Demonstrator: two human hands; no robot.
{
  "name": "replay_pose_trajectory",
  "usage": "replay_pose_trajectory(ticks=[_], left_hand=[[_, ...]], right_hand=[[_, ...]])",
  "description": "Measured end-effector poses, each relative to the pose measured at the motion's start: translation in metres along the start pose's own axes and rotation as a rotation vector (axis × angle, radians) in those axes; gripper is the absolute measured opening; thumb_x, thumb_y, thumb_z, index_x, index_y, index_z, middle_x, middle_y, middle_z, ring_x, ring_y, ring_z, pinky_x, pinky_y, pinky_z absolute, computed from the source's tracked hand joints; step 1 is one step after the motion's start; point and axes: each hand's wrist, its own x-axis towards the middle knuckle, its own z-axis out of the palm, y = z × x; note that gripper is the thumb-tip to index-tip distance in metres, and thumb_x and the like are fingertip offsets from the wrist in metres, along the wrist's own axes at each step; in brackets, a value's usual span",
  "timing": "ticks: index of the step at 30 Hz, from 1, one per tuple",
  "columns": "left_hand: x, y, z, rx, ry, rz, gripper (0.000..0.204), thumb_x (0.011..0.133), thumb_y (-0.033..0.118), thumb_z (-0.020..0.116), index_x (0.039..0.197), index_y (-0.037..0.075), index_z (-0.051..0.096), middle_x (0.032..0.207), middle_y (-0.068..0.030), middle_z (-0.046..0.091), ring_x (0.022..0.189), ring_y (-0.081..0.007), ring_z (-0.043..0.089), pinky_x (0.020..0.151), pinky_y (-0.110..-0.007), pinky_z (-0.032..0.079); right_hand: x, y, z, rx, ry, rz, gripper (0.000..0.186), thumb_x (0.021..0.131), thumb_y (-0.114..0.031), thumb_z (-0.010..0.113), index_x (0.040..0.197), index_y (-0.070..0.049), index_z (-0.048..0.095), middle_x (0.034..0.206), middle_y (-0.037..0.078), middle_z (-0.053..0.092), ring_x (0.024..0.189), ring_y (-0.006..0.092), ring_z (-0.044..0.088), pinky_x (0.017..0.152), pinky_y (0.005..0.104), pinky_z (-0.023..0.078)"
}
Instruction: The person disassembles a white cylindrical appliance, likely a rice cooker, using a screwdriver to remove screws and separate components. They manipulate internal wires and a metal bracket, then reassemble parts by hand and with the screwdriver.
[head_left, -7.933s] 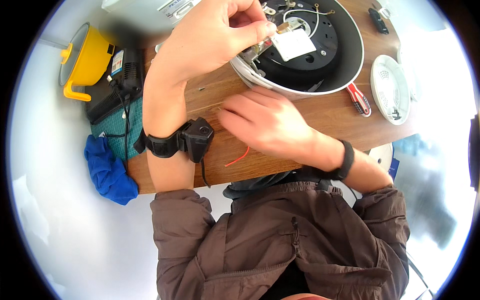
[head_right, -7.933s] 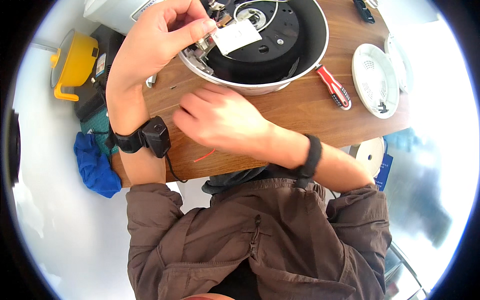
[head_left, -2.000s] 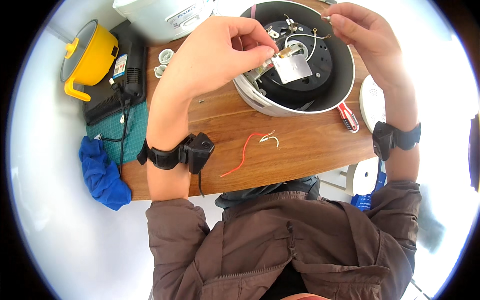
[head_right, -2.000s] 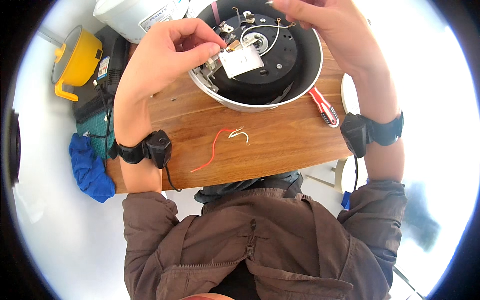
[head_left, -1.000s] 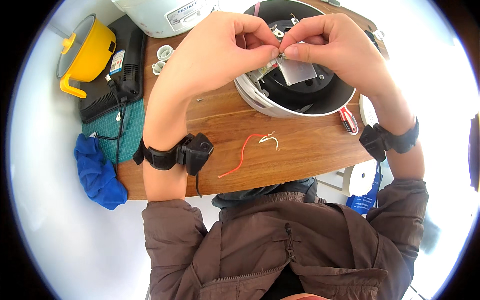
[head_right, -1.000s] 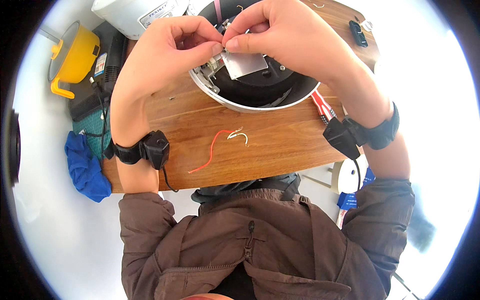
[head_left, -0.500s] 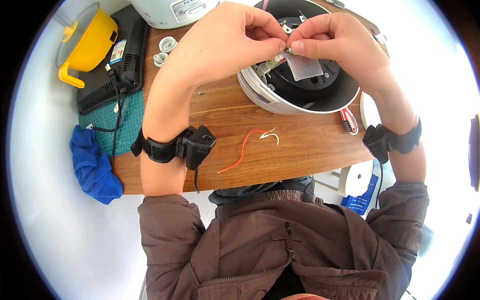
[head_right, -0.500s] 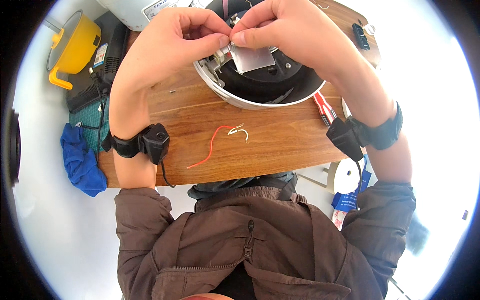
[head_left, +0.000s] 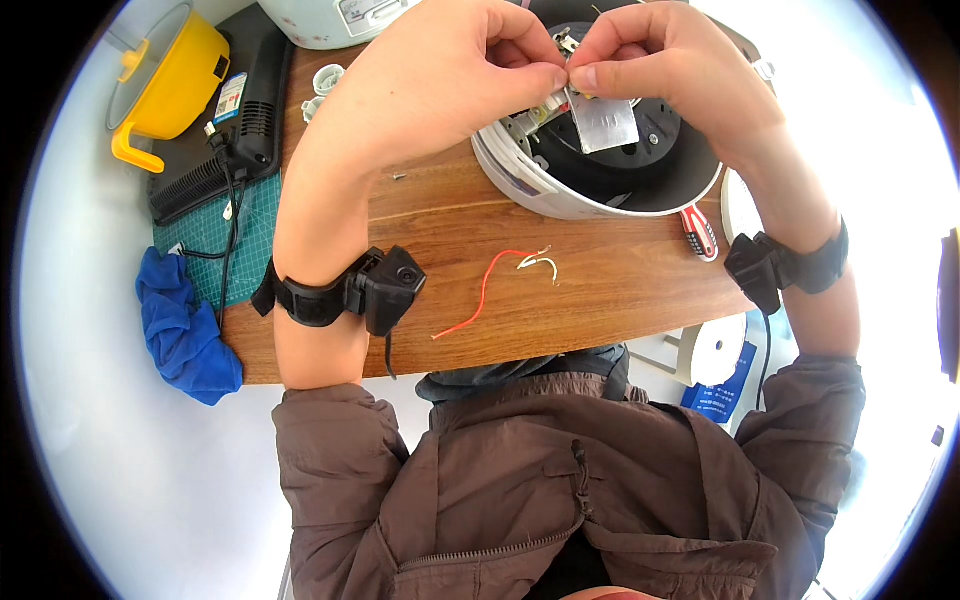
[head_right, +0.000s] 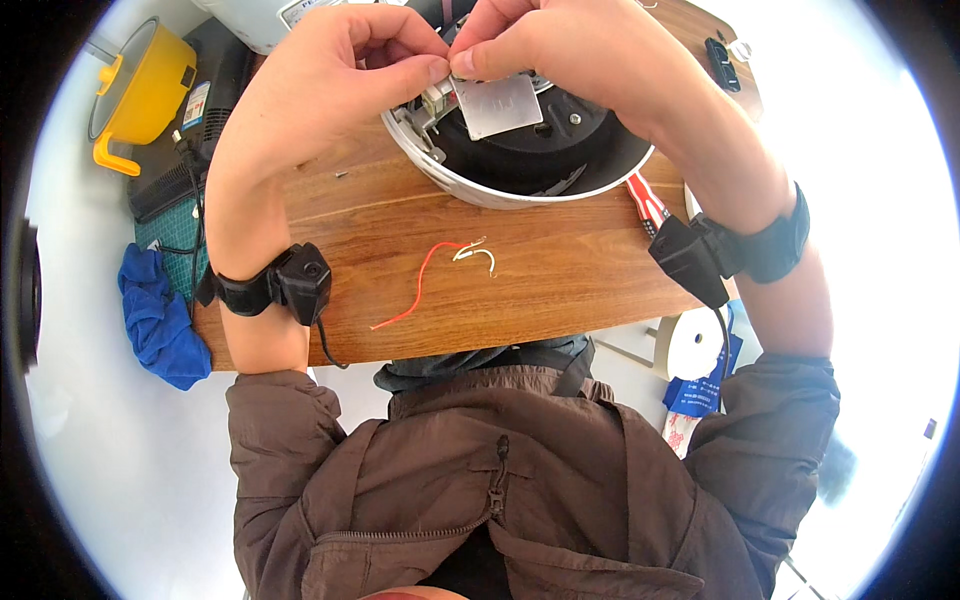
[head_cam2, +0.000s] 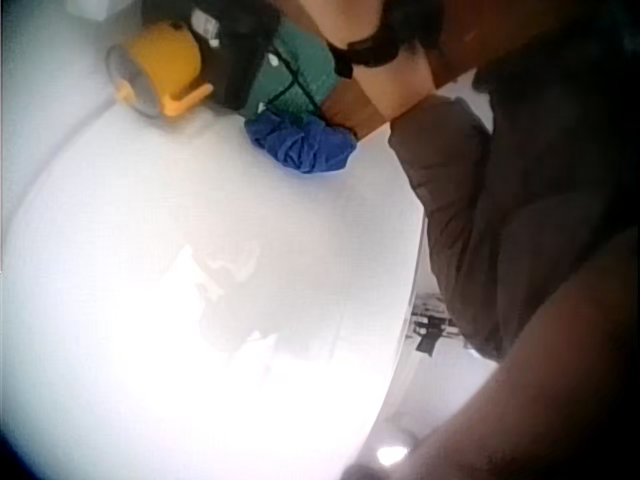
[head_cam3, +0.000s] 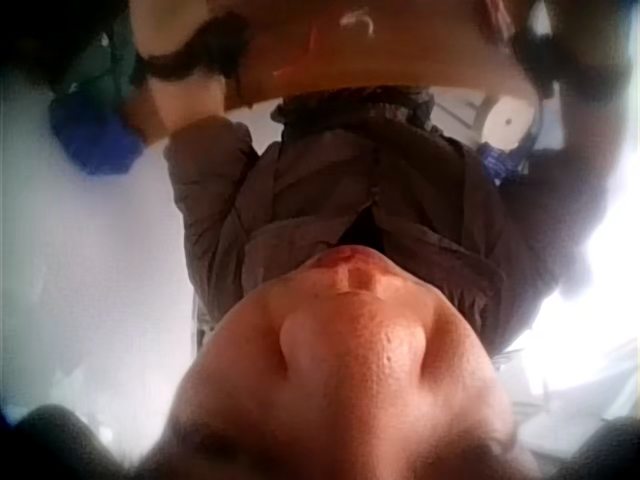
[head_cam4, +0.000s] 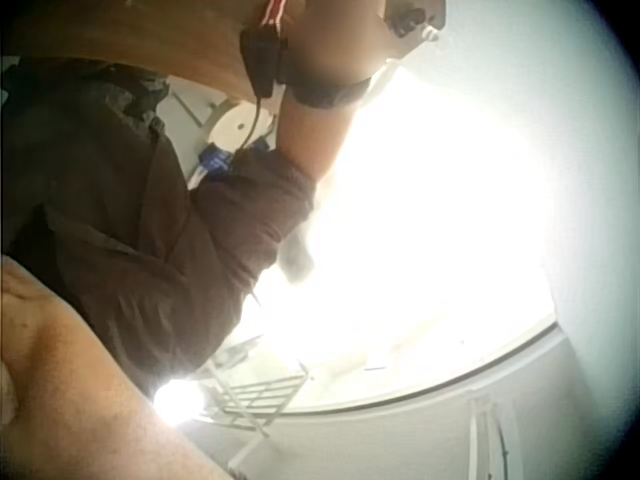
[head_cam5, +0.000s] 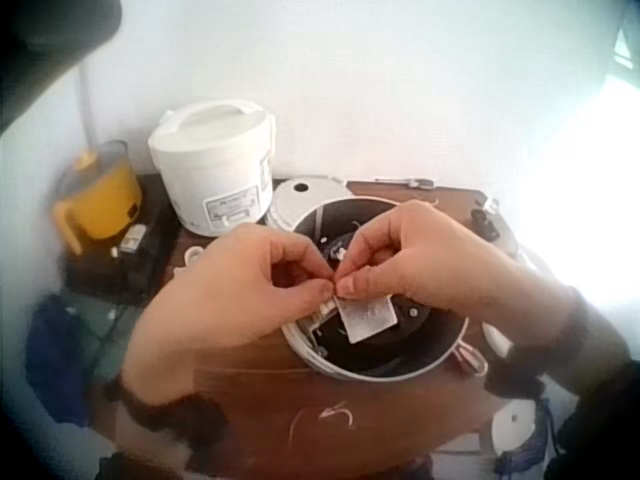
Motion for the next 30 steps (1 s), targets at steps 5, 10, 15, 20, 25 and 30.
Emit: replay_pose_trajectory(ticks=[5, 10, 15, 20, 25, 30], left_hand=[[0.001, 0.001, 0.001, 0.051, 0.006, 0.044, 0.014, 0.093, 0.009, 0.072, 0.100, -0.003, 0.072, 0.085, -0.0077, 0.074, 0.078, -0.0115, 0.067, 0.072, -0.026, 0.053], [0.005, 0.010, 0.006, 0.143, 0.045, -0.076, 0.013, 0.094, 0.009, 0.071, 0.100, -0.003, 0.072, 0.085, -0.0074, 0.074, 0.079, -0.0112, 0.066, 0.072, -0.026, 0.053], [0.004, -0.010, 0.000, 0.010, 0.020, 0.041, 0.013, 0.093, 0.008, 0.072, 0.102, -0.002, 0.072, 0.087, -0.0067, 0.073, 0.079, -0.0109, 0.065, 0.072, -0.025, 0.053], [0.009, -0.003, 0.003, -0.012, 0.005, -0.035, 0.013, 0.093, 0.006, 0.072, 0.104, -0.002, 0.072, 0.088, -0.0063, 0.074, 0.080, -0.0102, 0.065, 0.073, -0.024, 0.053], [0.009, -0.016, -0.002, -0.173, -0.055, 0.064, 0.012, 0.092, 0.002, 0.073, 0.102, -0.003, 0.073, 0.090, -0.0059, 0.074, 0.081, -0.0102, 0.066, 0.074, -0.024, 0.053], [0.013, -0.016, 0.001, -0.164, -0.013, 0.007, 0.011, 0.089, -0.001, 0.074, 0.100, -0.004, 0.073, 0.088, -0.0068, 0.075, 0.081, -0.0105, 0.068, 0.074, -0.023, 0.053]], right_hand=[[-0.002, 0.013, -0.001, 0.078, 0.000, -0.016, 0.008, 0.088, -0.003, 0.076, 0.095, 0.002, 0.076, 0.086, 0.006, 0.075, 0.079, 0.0105, 0.067, 0.075, 0.0231, 0.054], [-0.003, 0.012, 0.001, 0.087, -0.027, -0.049, 0.009, 0.090, -0.004, 0.075, 0.098, 0.000, 0.074, 0.087, 0.004, 0.073, 0.079, 0.0090, 0.065, 0.073, 0.0219, 0.052], [-0.001, 0.009, 0.003, 0.039, -0.039, -0.050, 0.009, 0.090, -0.004, 0.076, 0.098, -0.002, 0.072, 0.083, 0.001, 0.070, 0.074, 0.0064, 0.061, 0.067, 0.0203, 0.049], [-0.005, 0.019, 0.000, 0.083, -0.003, -0.167, 0.015, 0.087, -0.004, 0.079, 0.095, -0.005, 0.067, 0.073, -0.005, 0.061, 0.066, 0.0031, 0.054, 0.058, 0.0184, 0.043], [-0.005, 0.021, 0.001, 0.057, 0.059, -0.216, 0.020, 0.086, -0.006, 0.082, 0.091, -0.006, 0.063, 0.071, -0.005, 0.058, 0.064, 0.0028, 0.052, 0.057, 0.0179, 0.042], [-0.006, 0.021, 0.002, 0.138, 0.066, -0.109, 0.023, 0.085, -0.006, 0.083, 0.089, -0.007, 0.061, 0.073, -0.005, 0.059, 0.067, 0.0031, 0.053, 0.058, 0.0178, 0.042]])
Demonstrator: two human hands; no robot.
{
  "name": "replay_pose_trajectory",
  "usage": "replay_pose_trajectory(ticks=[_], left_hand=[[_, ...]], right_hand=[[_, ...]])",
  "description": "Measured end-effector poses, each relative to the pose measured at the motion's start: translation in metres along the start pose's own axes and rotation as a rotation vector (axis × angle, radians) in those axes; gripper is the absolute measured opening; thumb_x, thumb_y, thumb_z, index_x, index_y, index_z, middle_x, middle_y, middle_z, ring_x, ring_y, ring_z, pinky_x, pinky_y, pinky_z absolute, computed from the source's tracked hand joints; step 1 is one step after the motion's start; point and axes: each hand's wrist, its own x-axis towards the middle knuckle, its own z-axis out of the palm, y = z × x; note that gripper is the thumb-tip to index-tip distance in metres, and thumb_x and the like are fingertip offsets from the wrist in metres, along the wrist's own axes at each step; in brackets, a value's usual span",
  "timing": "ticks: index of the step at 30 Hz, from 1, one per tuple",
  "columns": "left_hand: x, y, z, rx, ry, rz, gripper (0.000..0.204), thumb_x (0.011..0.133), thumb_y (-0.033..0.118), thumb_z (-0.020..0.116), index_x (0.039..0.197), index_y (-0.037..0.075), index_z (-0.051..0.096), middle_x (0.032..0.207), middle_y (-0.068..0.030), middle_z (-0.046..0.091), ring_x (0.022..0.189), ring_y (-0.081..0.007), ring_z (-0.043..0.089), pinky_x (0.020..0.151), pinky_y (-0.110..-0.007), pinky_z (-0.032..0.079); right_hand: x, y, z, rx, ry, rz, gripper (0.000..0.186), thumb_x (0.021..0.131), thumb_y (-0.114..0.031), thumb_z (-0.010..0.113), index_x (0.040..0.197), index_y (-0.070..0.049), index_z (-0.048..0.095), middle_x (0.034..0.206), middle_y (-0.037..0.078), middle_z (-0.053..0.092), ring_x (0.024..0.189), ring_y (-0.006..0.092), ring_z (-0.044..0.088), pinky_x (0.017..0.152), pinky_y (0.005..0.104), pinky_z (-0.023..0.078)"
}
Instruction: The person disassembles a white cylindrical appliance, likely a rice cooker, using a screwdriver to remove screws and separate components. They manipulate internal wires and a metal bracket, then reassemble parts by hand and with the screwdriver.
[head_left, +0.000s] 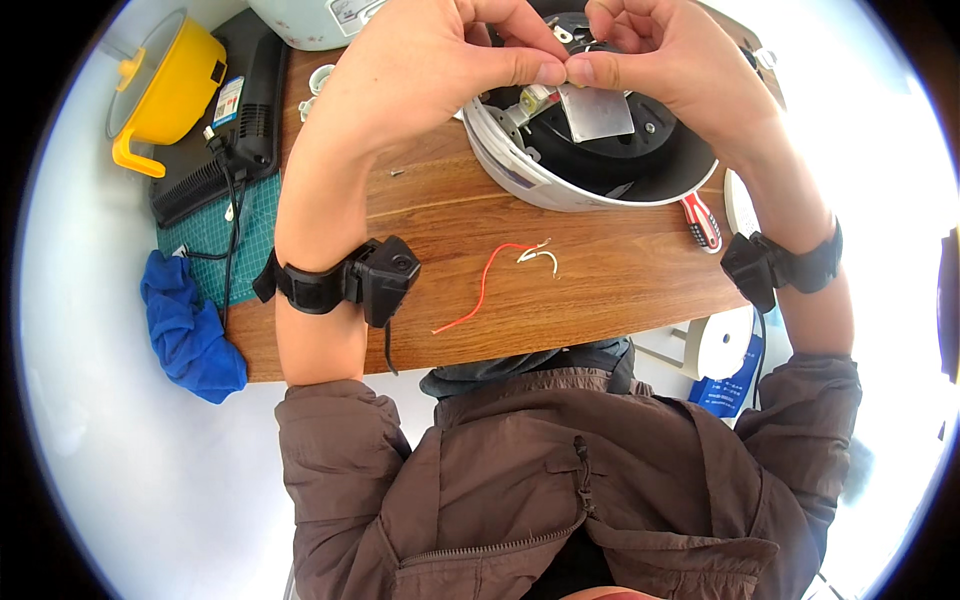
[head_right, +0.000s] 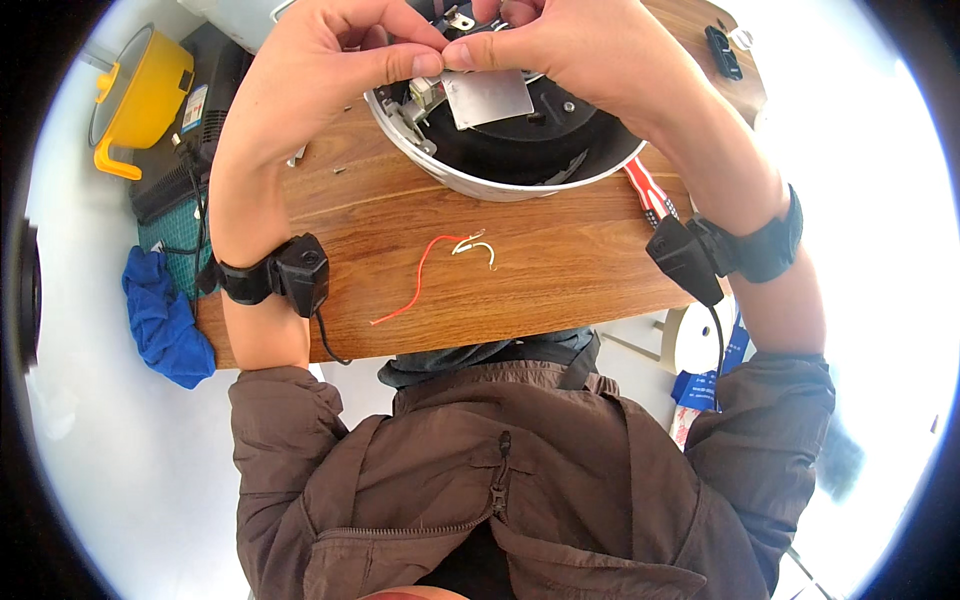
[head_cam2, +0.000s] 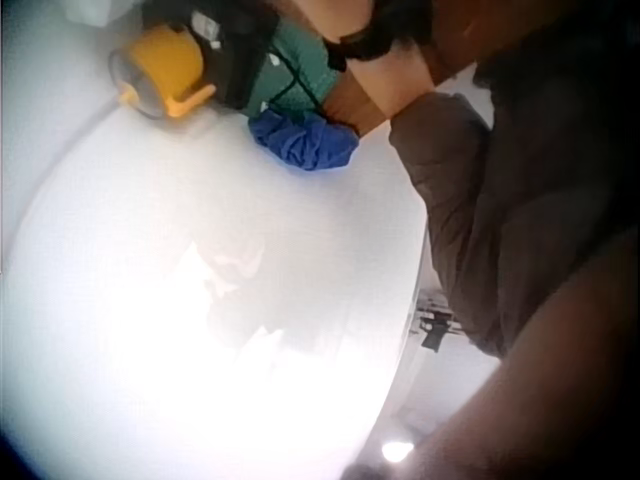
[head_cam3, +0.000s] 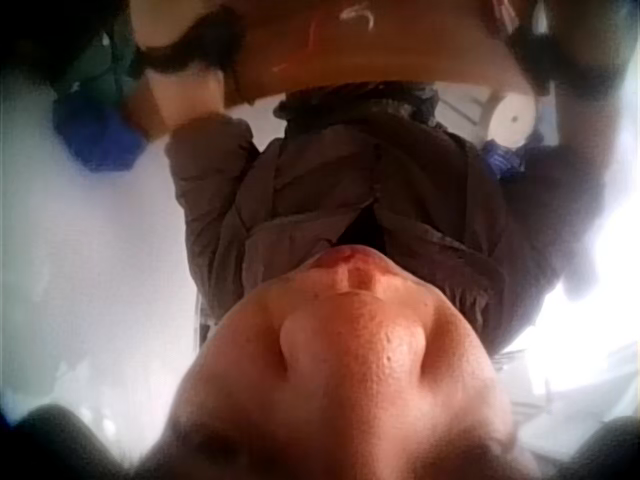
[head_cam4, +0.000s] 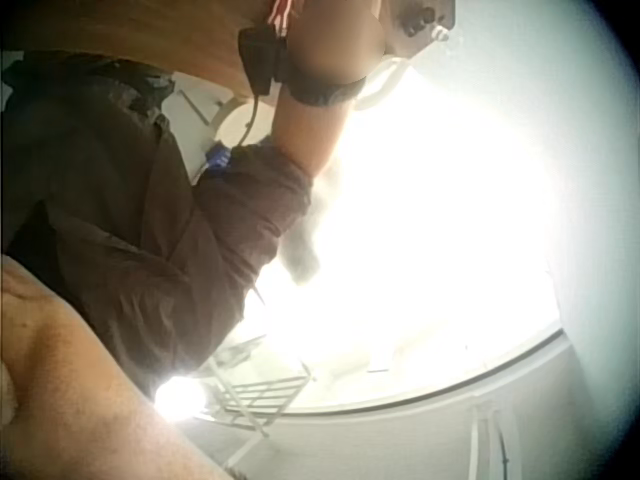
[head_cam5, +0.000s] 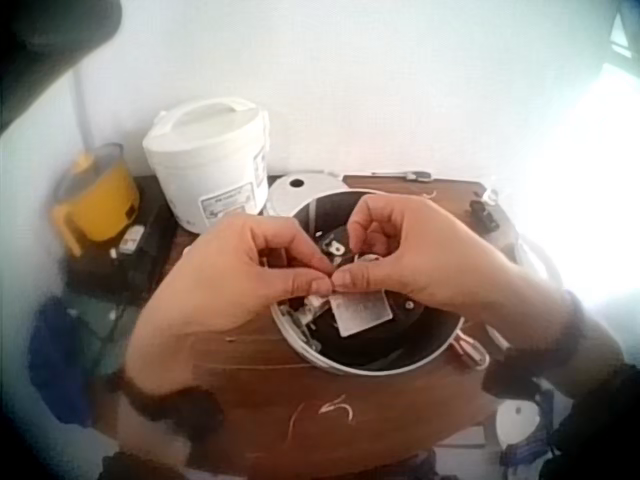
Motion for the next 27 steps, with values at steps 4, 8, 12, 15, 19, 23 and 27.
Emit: replay_pose_trajectory(ticks=[4, 8, 12, 15, 19, 23, 27], left_hand=[[-0.001, 0.004, 0.003, -0.024, 0.023, -0.012, 0.009, 0.089, -0.002, 0.074, 0.097, -0.004, 0.074, 0.087, -0.0068, 0.075, 0.080, -0.0103, 0.068, 0.073, -0.023, 0.053], [-0.003, 0.003, 0.004, 0.025, 0.005, 0.065, 0.007, 0.089, -0.002, 0.074, 0.095, -0.004, 0.074, 0.085, -0.0059, 0.074, 0.078, -0.0093, 0.067, 0.071, -0.023, 0.052], [-0.003, 0.006, 0.003, 0.026, -0.024, 0.082, 0.005, 0.089, -0.001, 0.074, 0.094, -0.003, 0.073, 0.082, -0.0038, 0.072, 0.075, -0.0081, 0.064, 0.069, -0.022, 0.050], [-0.007, 0.006, 0.004, 0.020, -0.024, 0.094, 0.004, 0.090, 0.000, 0.074, 0.093, -0.002, 0.072, 0.080, -0.0019, 0.070, 0.074, -0.0070, 0.061, 0.067, -0.022, 0.049], [0.001, -0.006, 0.004, -0.028, -0.070, 0.094, 0.006, 0.090, 0.003, 0.074, 0.091, -0.001, 0.069, 0.079, 0.0002, 0.067, 0.073, -0.0058, 0.059, 0.067, -0.021, 0.047], [-0.001, 0.000, 0.006, -0.017, -0.075, 0.071, 0.007, 0.091, 0.003, 0.073, 0.089, 0.000, 0.067, 0.078, 0.0009, 0.065, 0.072, -0.0052, 0.057, 0.066, -0.021, 0.045], [-0.001, 0.004, 0.008, 0.050, -0.053, 0.035, 0.007, 0.091, 0.004, 0.073, 0.089, 0.001, 0.067, 0.077, 0.0017, 0.065, 0.070, -0.0043, 0.056, 0.064, -0.021, 0.044]], right_hand=[[0.001, 0.008, -0.002, 0.038, -0.007, -0.063, 0.022, 0.085, -0.006, 0.083, 0.089, -0.006, 0.062, 0.076, -0.003, 0.062, 0.069, 0.0040, 0.056, 0.061, 0.0179, 0.044], [0.001, 0.008, -0.003, 0.013, -0.006, -0.059, 0.018, 0.087, -0.006, 0.082, 0.091, -0.005, 0.064, 0.078, -0.002, 0.063, 0.071, 0.0051, 0.057, 0.063, 0.0187, 0.047], [0.004, 0.009, -0.005, 0.034, -0.051, -0.050, 0.015, 0.089, -0.006, 0.080, 0.094, -0.004, 0.066, 0.080, -0.002, 0.065, 0.074, 0.0061, 0.060, 0.065, 0.0201, 0.048], [-0.010, -0.009, 0.004, 0.082, 0.176, -0.048, 0.015, 0.093, -0.014, 0.076, 0.098, -0.002, 0.067, 0.083, 0.002, 0.067, 0.075, 0.0077, 0.062, 0.067, 0.0218, 0.049], [-0.039, 0.042, -0.028, -0.136, 0.468, -0.460, 0.027, 0.101, -0.015, 0.066, 0.127, -0.005, 0.068, 0.110, 0.006, 0.073, 0.099, 0.0115, 0.067, 0.088, 0.0264, 0.052], [-0.075, 0.064, -0.035, -0.621, 0.786, -0.462, 0.016, 0.098, -0.014, 0.069, 0.112, -0.005, 0.071, 0.092, 0.002, 0.069, 0.083, 0.0083, 0.061, 0.075, 0.0251, 0.048], [-0.100, 0.117, -0.038, -0.713, 0.797, -0.144, 0.018, 0.094, -0.014, 0.073, 0.109, -0.005, 0.070, 0.084, 0.001, 0.062, 0.070, 0.0098, 0.053, 0.067, 0.0277, 0.046]])
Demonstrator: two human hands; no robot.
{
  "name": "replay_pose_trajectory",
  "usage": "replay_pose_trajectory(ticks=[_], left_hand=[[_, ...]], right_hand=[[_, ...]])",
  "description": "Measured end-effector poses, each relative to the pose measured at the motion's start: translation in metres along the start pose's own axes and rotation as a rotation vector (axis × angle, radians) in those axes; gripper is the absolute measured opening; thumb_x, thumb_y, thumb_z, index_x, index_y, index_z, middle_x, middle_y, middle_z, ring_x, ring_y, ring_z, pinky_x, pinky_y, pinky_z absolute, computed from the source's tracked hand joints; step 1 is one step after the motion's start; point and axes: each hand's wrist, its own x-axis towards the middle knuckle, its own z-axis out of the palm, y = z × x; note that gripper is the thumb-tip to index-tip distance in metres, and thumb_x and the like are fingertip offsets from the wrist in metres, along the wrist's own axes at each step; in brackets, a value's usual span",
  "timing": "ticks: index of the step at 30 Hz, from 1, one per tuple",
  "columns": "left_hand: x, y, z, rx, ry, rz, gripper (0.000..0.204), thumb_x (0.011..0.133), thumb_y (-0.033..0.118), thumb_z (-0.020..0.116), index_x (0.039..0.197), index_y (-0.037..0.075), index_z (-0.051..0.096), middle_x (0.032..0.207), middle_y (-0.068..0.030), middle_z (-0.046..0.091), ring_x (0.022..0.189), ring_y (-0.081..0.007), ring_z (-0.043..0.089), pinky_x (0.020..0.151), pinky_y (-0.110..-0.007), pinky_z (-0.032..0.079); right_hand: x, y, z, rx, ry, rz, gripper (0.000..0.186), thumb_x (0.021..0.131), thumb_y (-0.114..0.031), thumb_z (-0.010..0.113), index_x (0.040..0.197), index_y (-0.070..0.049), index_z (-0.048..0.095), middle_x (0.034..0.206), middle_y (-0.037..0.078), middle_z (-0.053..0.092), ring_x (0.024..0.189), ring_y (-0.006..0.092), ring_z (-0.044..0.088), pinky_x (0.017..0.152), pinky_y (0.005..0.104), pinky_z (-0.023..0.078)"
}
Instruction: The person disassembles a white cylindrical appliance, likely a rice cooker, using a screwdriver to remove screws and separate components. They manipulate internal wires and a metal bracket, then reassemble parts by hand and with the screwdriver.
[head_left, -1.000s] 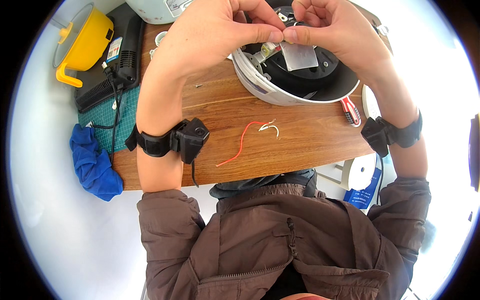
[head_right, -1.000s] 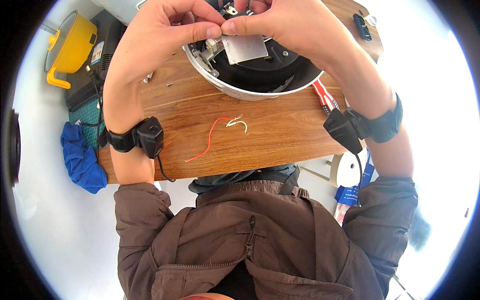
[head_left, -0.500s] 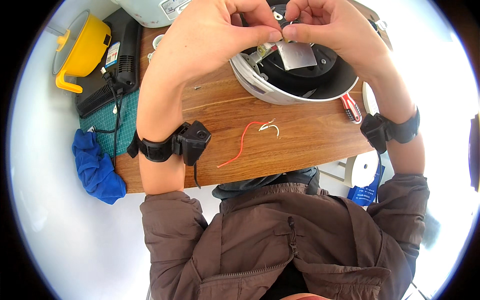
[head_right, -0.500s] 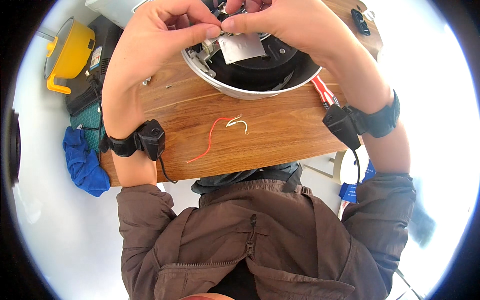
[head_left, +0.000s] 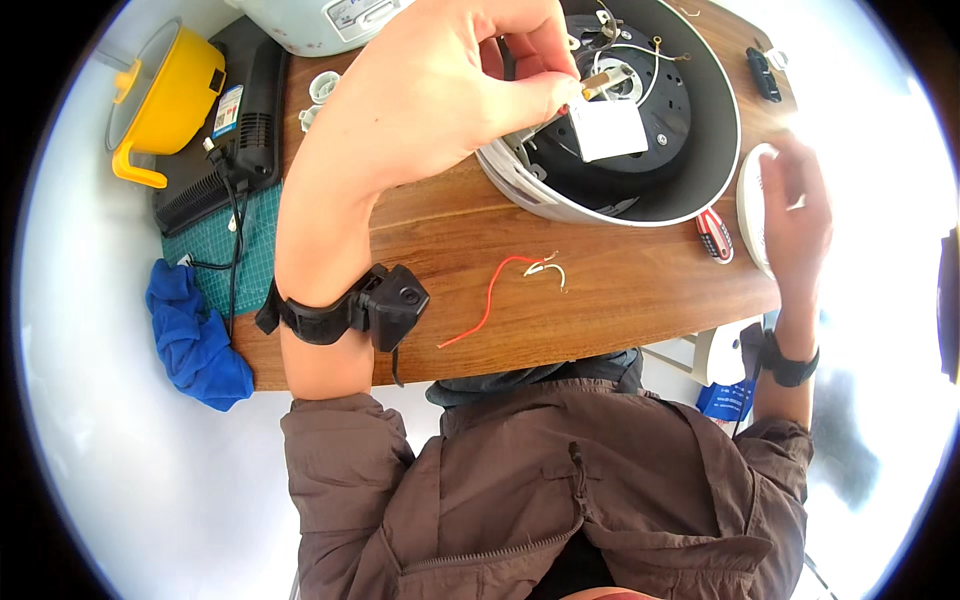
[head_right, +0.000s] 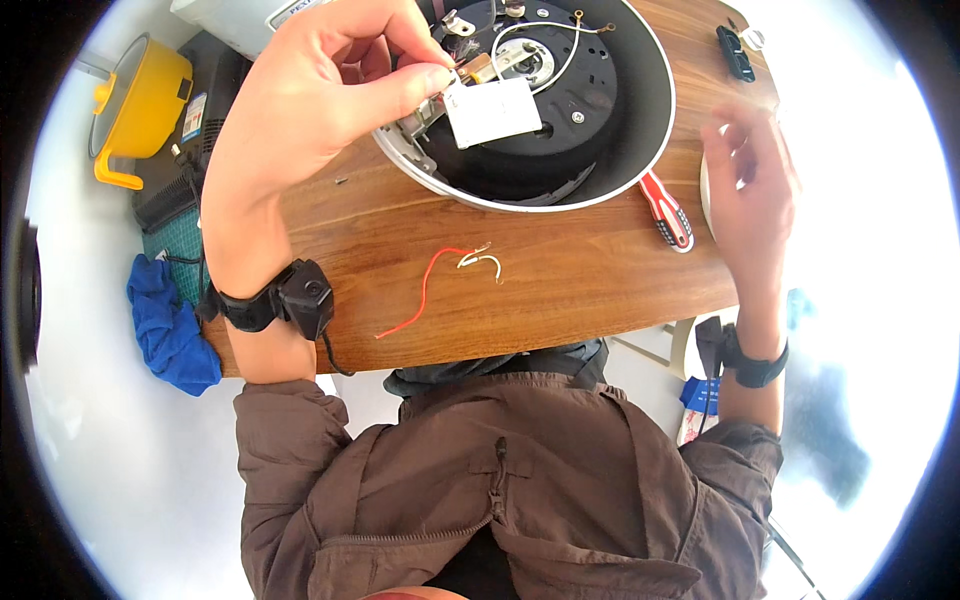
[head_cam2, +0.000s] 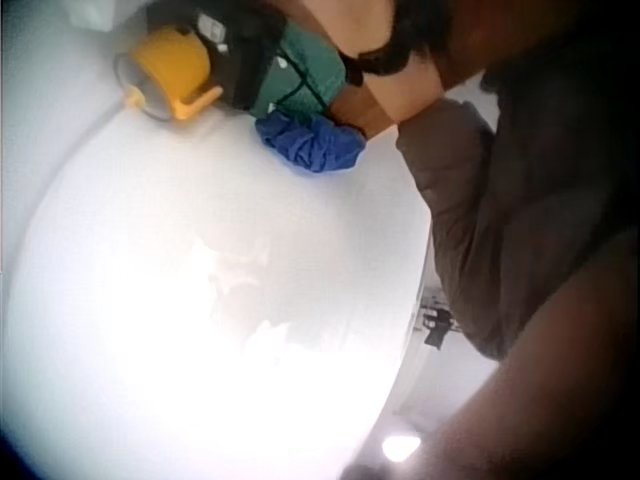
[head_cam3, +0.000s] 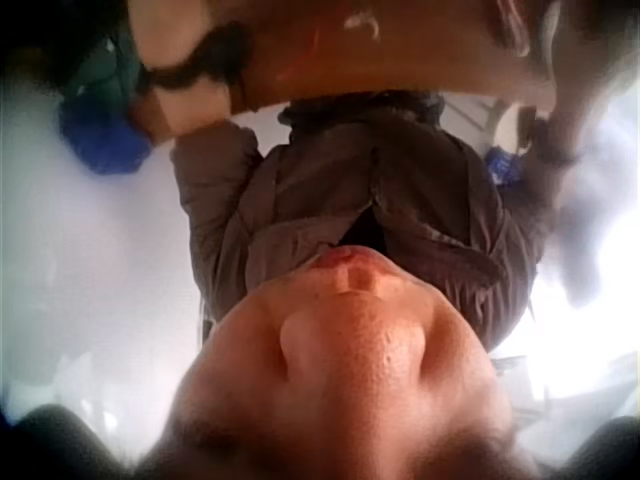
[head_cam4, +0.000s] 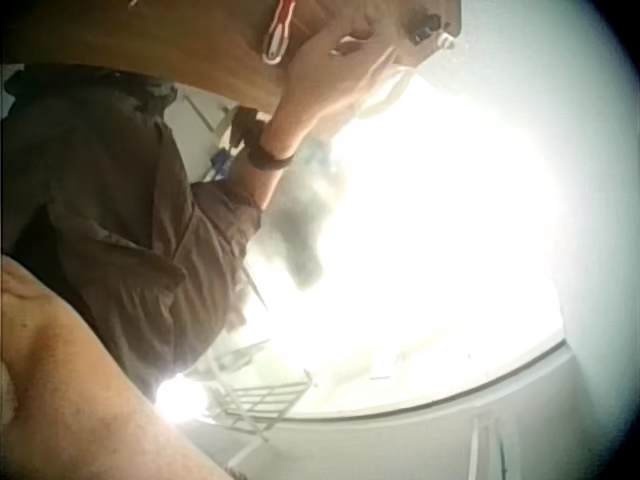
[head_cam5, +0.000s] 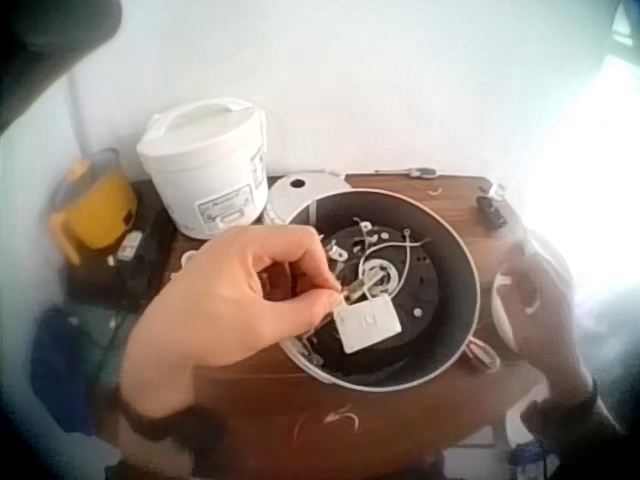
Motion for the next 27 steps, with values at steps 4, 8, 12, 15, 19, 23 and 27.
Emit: replay_pose_trajectory(ticks=[4, 8, 12, 15, 19, 23, 27], left_hand=[[-0.006, 0.011, 0.003, 0.124, 0.047, 0.031, 0.005, 0.091, 0.003, 0.073, 0.091, 0.000, 0.069, 0.078, 0.0019, 0.065, 0.071, -0.0034, 0.056, 0.065, -0.022, 0.045], [-0.003, -0.010, -0.005, 0.123, 0.043, 0.105, 0.005, 0.091, 0.003, 0.072, 0.095, 0.000, 0.071, 0.089, 0.0009, 0.070, 0.082, -0.0040, 0.062, 0.077, -0.022, 0.050], [-0.003, -0.014, -0.011, 0.156, 0.019, 0.074, 0.006, 0.090, -0.002, 0.071, 0.093, 0.001, 0.068, 0.089, 0.0014, 0.066, 0.084, -0.0051, 0.060, 0.077, -0.022, 0.048], [-0.005, -0.012, -0.009, 0.140, 0.020, 0.070, 0.007, 0.090, -0.002, 0.071, 0.094, 0.001, 0.067, 0.088, 0.0020, 0.062, 0.084, -0.0050, 0.058, 0.077, -0.022, 0.046], [-0.003, -0.014, -0.007, 0.122, 0.007, 0.091, 0.007, 0.090, -0.002, 0.071, 0.095, 0.001, 0.067, 0.089, 0.0020, 0.062, 0.085, -0.0048, 0.058, 0.077, -0.022, 0.046], [-0.005, -0.015, -0.008, 0.110, 0.006, 0.095, 0.005, 0.091, -0.001, 0.071, 0.094, 0.001, 0.068, 0.088, 0.0030, 0.063, 0.083, -0.0037, 0.059, 0.076, -0.022, 0.046], [-0.002, -0.014, -0.009, 0.141, 0.006, 0.095, 0.003, 0.091, 0.001, 0.071, 0.092, 0.002, 0.068, 0.086, 0.0036, 0.066, 0.080, -0.0025, 0.058, 0.075, -0.021, 0.046]], right_hand=[[-0.040, 0.028, 0.017, -0.036, -0.362, 0.096, 0.034, 0.090, -0.017, 0.076, 0.118, -0.004, 0.062, 0.103, 0.011, 0.061, 0.084, 0.0224, 0.060, 0.079, 0.0369, 0.050], [-0.061, 0.034, 0.027, -0.012, -0.427, 0.065, 0.037, 0.089, -0.016, 0.075, 0.121, -0.004, 0.062, 0.109, 0.014, 0.062, 0.098, 0.0302, 0.065, 0.087, 0.0424, 0.050], [-0.064, 0.033, 0.029, -0.025, -0.387, 0.109, 0.030, 0.088, -0.012, 0.073, 0.116, -0.003, 0.065, 0.106, 0.013, 0.064, 0.096, 0.0326, 0.065, 0.088, 0.0405, 0.051], [-0.062, 0.031, 0.018, 0.112, -0.323, 0.196, 0.023, 0.086, -0.007, 0.071, 0.109, -0.003, 0.068, 0.099, 0.012, 0.065, 0.092, 0.0301, 0.066, 0.087, 0.0375, 0.051], [-0.060, 0.037, -0.019, 0.128, -0.147, 0.225, 0.021, 0.085, 0.000, 0.067, 0.105, -0.002, 0.070, 0.096, 0.009, 0.067, 0.090, 0.0211, 0.065, 0.085, 0.0324, 0.051], [-0.049, 0.051, -0.074, 0.081, 0.021, 0.269, 0.020, 0.093, -0.002, 0.066, 0.113, -0.001, 0.071, 0.110, 0.006, 0.070, 0.092, 0.0153, 0.067, 0.085, 0.0279, 0.054], [-0.031, 0.039, -0.128, 0.030, 0.170, 0.018, 0.033, 0.092, -0.005, 0.071, 0.125, -0.003, 0.069, 0.128, 0.014, 0.067, 0.107, 0.0257, 0.071, 0.093, 0.0337, 0.059]])
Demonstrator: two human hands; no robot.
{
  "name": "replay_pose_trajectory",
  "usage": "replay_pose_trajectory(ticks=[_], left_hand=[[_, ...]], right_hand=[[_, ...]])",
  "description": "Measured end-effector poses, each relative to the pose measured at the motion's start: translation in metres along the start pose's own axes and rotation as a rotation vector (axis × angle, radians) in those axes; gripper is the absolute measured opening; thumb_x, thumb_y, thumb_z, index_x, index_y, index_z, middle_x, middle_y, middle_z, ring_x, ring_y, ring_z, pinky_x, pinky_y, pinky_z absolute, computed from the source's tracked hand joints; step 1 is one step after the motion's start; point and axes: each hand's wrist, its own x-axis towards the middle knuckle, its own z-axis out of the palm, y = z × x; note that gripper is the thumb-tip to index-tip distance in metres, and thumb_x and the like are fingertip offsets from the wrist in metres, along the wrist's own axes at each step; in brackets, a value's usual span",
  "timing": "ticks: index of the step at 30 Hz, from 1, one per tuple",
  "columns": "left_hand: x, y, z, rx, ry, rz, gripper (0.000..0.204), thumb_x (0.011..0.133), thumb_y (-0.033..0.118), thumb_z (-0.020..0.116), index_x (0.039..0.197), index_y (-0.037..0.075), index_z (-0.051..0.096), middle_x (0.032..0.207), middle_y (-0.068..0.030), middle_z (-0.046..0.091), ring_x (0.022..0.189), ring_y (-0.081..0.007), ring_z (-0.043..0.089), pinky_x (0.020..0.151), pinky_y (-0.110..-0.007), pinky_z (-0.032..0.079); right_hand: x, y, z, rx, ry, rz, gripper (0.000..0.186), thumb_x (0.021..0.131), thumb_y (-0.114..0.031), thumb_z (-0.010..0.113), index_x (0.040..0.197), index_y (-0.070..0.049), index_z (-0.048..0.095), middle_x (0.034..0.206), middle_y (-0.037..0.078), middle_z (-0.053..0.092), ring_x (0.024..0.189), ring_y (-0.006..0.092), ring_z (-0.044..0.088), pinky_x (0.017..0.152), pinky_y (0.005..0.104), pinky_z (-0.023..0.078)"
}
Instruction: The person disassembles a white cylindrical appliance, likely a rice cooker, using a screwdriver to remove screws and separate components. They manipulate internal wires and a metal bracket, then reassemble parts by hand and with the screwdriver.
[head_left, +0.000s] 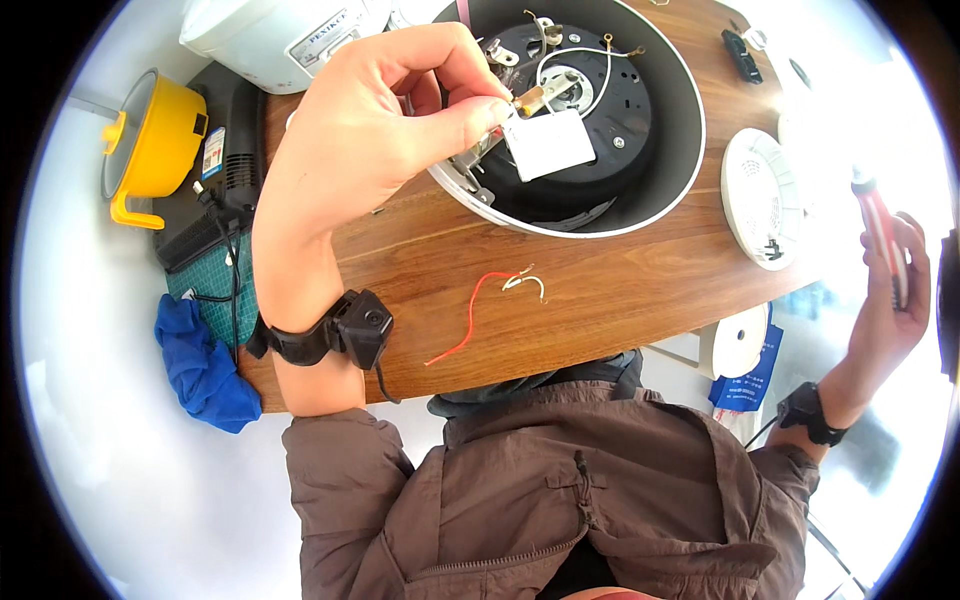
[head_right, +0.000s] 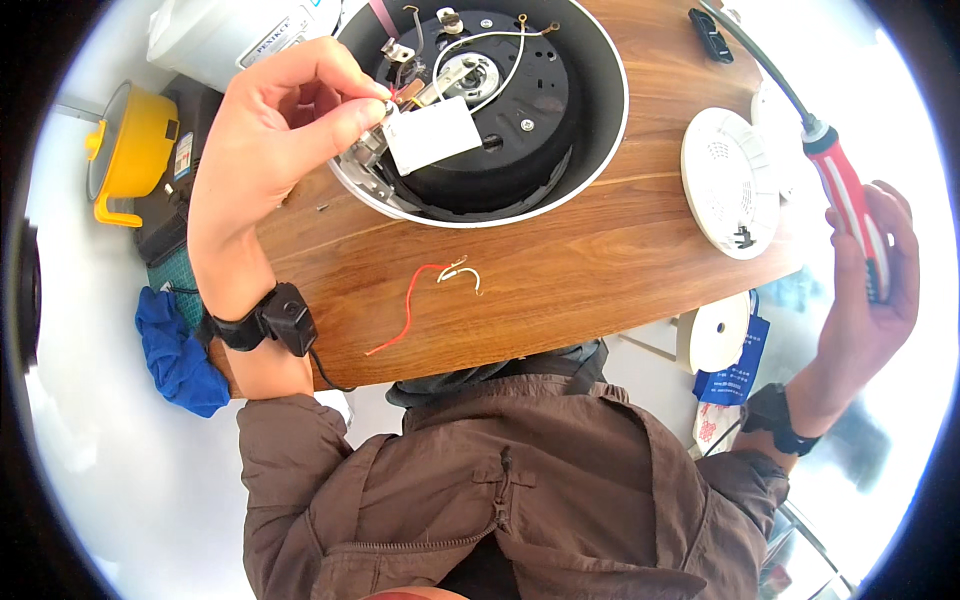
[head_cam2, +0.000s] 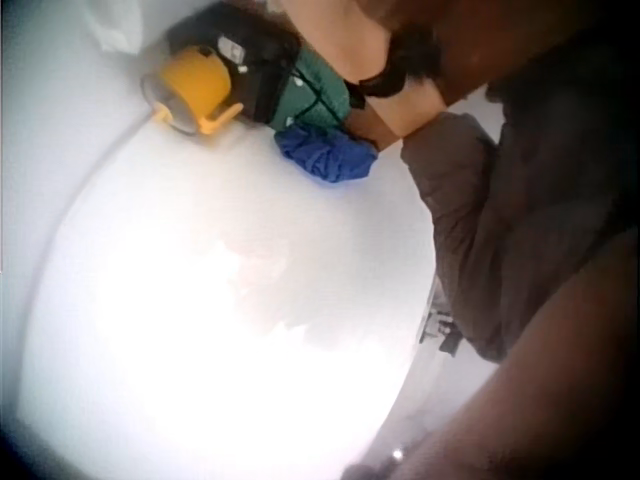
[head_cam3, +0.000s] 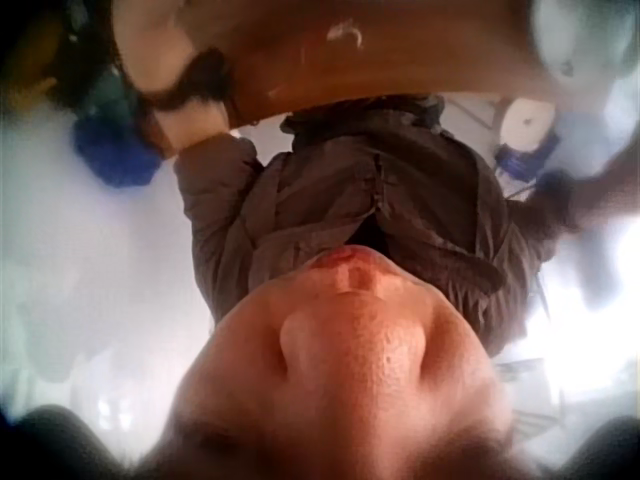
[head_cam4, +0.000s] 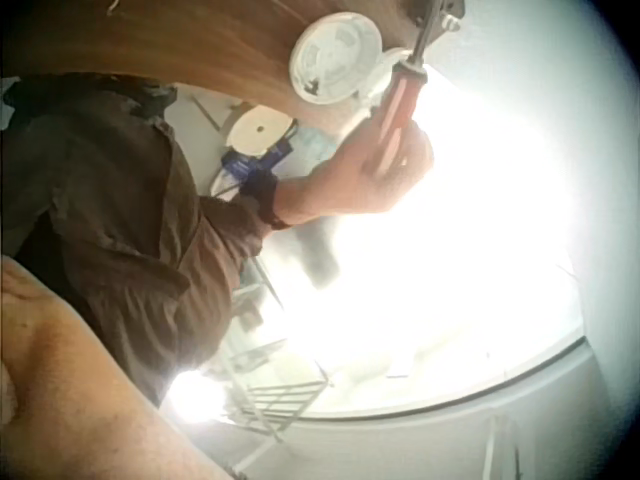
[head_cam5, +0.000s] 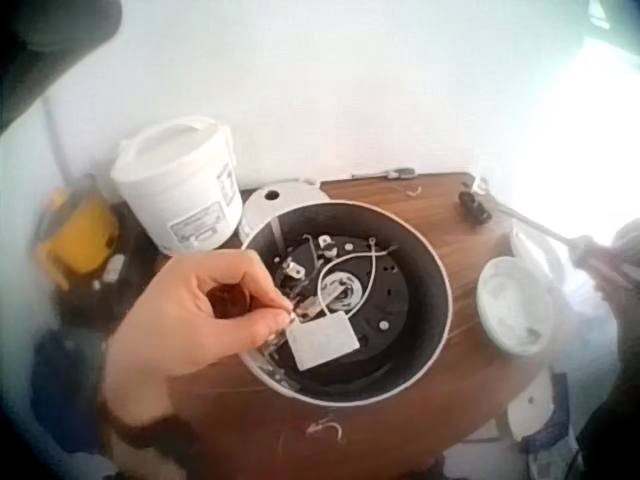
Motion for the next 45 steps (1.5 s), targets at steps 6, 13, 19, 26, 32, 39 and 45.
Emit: replay_pose_trajectory(ticks=[6, 13, 19, 26, 32, 39, 45], left_hand=[[0.001, -0.001, 0.000, -0.016, -0.007, 0.016, 0.003, 0.092, 0.004, 0.072, 0.095, 0.003, 0.072, 0.087, 0.0039, 0.069, 0.078, -0.0003, 0.057, 0.071, -0.019, 0.044], [0.000, 0.000, 0.001, -0.083, 0.006, 0.028, 0.006, 0.091, 0.005, 0.074, 0.097, 0.003, 0.073, 0.082, 0.0053, 0.068, 0.073, 0.0005, 0.055, 0.067, -0.019, 0.043], [-0.003, 0.003, -0.001, -0.075, -0.003, 0.003, 0.005, 0.091, 0.006, 0.075, 0.096, 0.004, 0.074, 0.081, 0.0068, 0.067, 0.072, 0.0012, 0.054, 0.065, -0.018, 0.041], [0.000, 0.001, -0.001, -0.028, -0.005, 0.018, 0.008, 0.091, 0.007, 0.075, 0.098, 0.004, 0.074, 0.082, 0.0057, 0.069, 0.071, 0.0012, 0.054, 0.064, -0.018, 0.041], [0.001, 0.000, -0.001, -0.035, -0.012, 0.033, 0.008, 0.092, 0.007, 0.075, 0.099, 0.005, 0.074, 0.082, 0.0056, 0.069, 0.071, 0.0010, 0.054, 0.064, -0.018, 0.041], [0.001, -0.003, 0.000, -0.028, -0.003, 0.040, 0.006, 0.092, 0.007, 0.075, 0.098, 0.005, 0.074, 0.081, 0.0065, 0.068, 0.070, 0.0014, 0.052, 0.063, -0.018, 0.040], [0.001, -0.002, 0.000, -0.025, -0.007, 0.042, 0.006, 0.092, 0.007, 0.075, 0.098, 0.004, 0.074, 0.081, 0.0068, 0.068, 0.069, 0.0019, 0.051, 0.063, -0.018, 0.039]], right_hand=[[0.051, -0.058, -0.003, 0.251, -0.379, -0.268, 0.043, 0.091, -0.012, 0.074, 0.132, -0.007, 0.064, 0.128, 0.015, 0.068, 0.119, 0.0244, 0.066, 0.096, 0.0362, 0.058], [0.102, -0.101, 0.027, 0.140, -0.511, -0.518, 0.049, 0.088, -0.009, 0.079, 0.134, -0.011, 0.063, 0.129, 0.013, 0.069, 0.119, 0.0244, 0.066, 0.097, 0.0352, 0.057], [0.110, -0.123, 0.048, 0.132, -0.566, -0.615, 0.048, 0.088, -0.009, 0.079, 0.134, -0.011, 0.063, 0.129, 0.013, 0.069, 0.118, 0.0242, 0.066, 0.096, 0.0350, 0.057], [0.114, -0.131, 0.052, 0.129, -0.597, -0.636, 0.048, 0.089, -0.010, 0.079, 0.134, -0.011, 0.063, 0.128, 0.013, 0.069, 0.118, 0.0239, 0.066, 0.096, 0.0347, 0.057], [0.115, -0.131, 0.051, 0.140, -0.601, -0.626, 0.048, 0.089, -0.010, 0.078, 0.134, -0.010, 0.063, 0.128, 0.013, 0.069, 0.117, 0.0236, 0.066, 0.095, 0.0344, 0.057], [0.113, -0.131, 0.056, 0.161, -0.602, -0.631, 0.047, 0.089, -0.010, 0.078, 0.134, -0.010, 0.062, 0.127, 0.013, 0.068, 0.117, 0.0233, 0.066, 0.095, 0.0341, 0.057], [0.112, -0.130, 0.054, 0.173, -0.597, -0.628, 0.047, 0.089, -0.010, 0.077, 0.134, -0.010, 0.062, 0.127, 0.013, 0.068, 0.116, 0.0231, 0.066, 0.095, 0.0339, 0.057]])
